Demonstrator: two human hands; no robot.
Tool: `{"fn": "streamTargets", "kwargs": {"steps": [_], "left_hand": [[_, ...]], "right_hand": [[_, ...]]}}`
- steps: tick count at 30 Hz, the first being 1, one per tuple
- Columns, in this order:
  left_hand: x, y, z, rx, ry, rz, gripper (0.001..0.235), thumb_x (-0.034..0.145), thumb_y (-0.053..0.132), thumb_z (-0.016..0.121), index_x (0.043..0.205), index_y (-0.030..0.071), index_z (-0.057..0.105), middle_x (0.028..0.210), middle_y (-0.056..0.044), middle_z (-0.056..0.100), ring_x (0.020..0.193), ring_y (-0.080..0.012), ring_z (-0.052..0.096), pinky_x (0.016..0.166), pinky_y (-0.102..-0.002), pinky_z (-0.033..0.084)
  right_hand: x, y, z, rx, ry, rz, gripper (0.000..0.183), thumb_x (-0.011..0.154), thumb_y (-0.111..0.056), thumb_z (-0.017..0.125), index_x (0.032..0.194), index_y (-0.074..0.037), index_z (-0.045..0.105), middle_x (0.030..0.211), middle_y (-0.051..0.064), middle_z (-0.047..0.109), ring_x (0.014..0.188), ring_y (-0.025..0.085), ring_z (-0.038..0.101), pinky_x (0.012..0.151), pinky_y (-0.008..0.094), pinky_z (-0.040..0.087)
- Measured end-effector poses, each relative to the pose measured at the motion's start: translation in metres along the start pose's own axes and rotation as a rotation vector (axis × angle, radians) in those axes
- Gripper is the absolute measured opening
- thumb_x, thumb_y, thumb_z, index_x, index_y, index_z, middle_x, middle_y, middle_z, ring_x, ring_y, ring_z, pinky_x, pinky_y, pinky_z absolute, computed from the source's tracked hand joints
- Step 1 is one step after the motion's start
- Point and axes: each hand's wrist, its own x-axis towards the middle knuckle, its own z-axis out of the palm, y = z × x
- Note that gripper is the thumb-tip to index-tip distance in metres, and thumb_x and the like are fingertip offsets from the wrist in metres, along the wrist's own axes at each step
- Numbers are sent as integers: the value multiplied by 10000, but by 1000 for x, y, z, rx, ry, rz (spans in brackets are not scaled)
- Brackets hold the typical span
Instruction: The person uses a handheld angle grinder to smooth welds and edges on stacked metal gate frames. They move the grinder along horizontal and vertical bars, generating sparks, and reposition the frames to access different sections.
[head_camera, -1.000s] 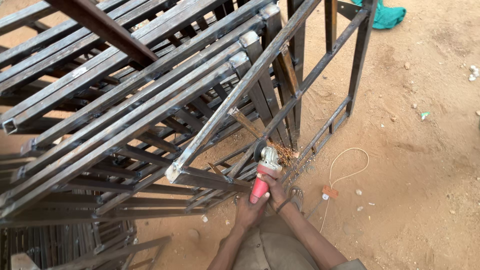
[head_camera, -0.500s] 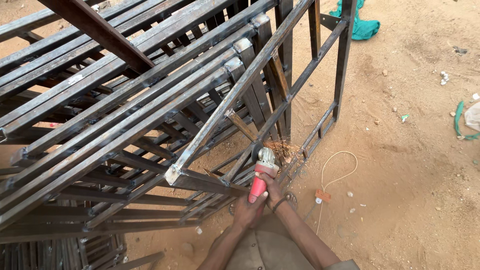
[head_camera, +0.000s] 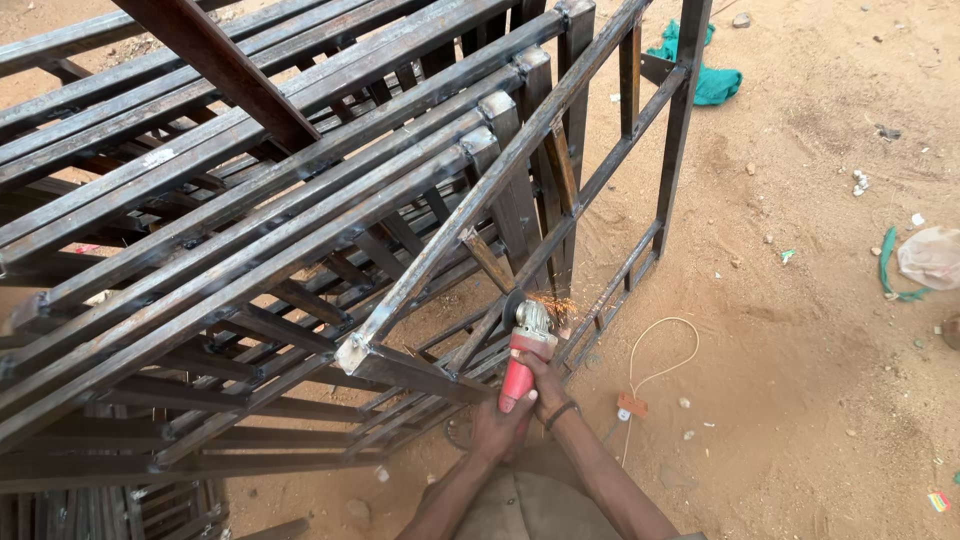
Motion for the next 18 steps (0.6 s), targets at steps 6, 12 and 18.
{"fn": "streamTargets", "kwargs": {"steps": [6, 12, 18], "left_hand": [[9, -2, 3, -113, 11, 370, 654, 927, 536, 709, 1203, -52, 636, 1013, -189, 696, 961, -281, 665, 823, -456, 500], [3, -53, 21, -120, -80, -74, 555, 845, 559, 733, 958, 17, 768, 728, -56, 718, 698, -173, 682, 654, -356, 527], [-1, -53, 64, -411, -30, -83, 506, 904, 483, 716, 882, -22, 691, 659, -46, 641, 593, -159, 630, 524, -334, 487]], "right_hand": [[6, -10, 8, -223, 145, -143, 515, 715, -212, 814, 1189, -50, 692, 1023, 74, 726, 921, 216, 700, 813, 368, 578], [-8, 14, -18, -654, 190, -480, 425, 757, -218, 835, 1129, -33, 745, 1170, 91, 705, 1041, 228, 688, 909, 355, 559], [3, -13, -39, -574, 8, -186, 468, 749, -223, 806, 1163, -20, 725, 1116, 102, 726, 988, 196, 678, 879, 338, 536]]}}
